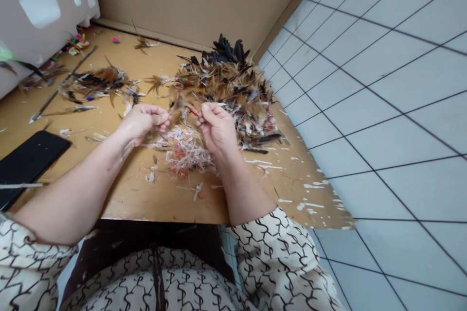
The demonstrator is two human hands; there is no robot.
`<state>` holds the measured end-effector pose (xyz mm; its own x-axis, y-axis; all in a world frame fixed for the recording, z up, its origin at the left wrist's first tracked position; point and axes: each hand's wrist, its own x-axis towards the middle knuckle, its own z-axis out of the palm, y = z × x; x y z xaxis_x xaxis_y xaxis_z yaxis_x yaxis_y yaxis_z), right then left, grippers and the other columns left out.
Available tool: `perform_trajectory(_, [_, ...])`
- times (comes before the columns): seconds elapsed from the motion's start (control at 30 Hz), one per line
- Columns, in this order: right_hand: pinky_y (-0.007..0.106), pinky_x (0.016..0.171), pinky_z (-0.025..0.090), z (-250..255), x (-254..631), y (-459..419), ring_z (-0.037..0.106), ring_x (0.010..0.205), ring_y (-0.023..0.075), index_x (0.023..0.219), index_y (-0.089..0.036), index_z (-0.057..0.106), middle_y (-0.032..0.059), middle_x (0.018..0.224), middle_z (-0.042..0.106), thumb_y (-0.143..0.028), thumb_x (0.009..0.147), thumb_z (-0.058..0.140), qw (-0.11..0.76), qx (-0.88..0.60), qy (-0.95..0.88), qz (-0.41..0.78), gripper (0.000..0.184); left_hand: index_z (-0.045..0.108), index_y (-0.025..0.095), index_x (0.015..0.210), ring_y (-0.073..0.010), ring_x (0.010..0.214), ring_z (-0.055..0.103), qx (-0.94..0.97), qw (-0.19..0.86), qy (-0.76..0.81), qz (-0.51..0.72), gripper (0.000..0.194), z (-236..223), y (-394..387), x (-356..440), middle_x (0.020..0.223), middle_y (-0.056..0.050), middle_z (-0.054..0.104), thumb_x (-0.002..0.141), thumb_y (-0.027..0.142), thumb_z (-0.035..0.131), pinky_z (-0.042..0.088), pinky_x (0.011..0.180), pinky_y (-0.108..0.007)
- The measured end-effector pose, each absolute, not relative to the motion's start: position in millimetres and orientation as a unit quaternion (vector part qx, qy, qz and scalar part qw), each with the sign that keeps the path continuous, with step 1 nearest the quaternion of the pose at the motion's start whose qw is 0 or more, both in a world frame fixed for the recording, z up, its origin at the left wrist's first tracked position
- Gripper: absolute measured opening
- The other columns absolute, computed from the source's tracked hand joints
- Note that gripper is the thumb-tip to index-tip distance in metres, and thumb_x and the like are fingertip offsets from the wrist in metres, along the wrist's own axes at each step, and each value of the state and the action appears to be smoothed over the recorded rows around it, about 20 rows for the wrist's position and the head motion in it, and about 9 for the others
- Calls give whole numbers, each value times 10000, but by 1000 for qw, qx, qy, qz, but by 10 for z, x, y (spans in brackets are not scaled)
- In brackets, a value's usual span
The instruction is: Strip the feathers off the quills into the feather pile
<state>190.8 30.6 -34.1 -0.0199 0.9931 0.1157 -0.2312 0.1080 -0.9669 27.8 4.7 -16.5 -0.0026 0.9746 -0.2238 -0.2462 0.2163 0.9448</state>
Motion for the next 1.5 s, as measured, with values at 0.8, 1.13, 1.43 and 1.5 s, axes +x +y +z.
perform_trajectory(0.8, [211,474,298,-262,1873,162,385,446,61,576,-164,545,-57,472,491,-166,633,593,298,-502,-658,476,75,600,103,536,-55,467,521,316,581,496,563,124,-102,58,246,505,4,589,623,43,664,425,478,-157])
perform_trajectory(1.13, [201,411,245,-261,1922,205,345,396,33,613,-171,549,-10,556,642,-280,516,714,379,-415,-519,644,220,618,123,523,-69,490,515,372,609,464,525,192,-151,45,257,562,-15,639,482,169,800,426,501,-191])
perform_trajectory(1.43, [196,389,232,-307,1857,198,380,384,37,631,-159,566,-30,509,604,-305,509,742,359,-403,-534,651,259,644,116,557,-96,496,571,419,680,390,458,145,-160,-18,292,506,-17,622,522,141,782,453,535,-209])
perform_trajectory(1.5, [196,389,233,-316,1842,195,393,394,42,623,-159,571,-31,509,597,-294,506,744,352,-400,-536,654,248,643,115,557,-89,482,567,416,684,387,456,135,-157,-30,319,502,-15,623,533,124,776,461,545,-209])
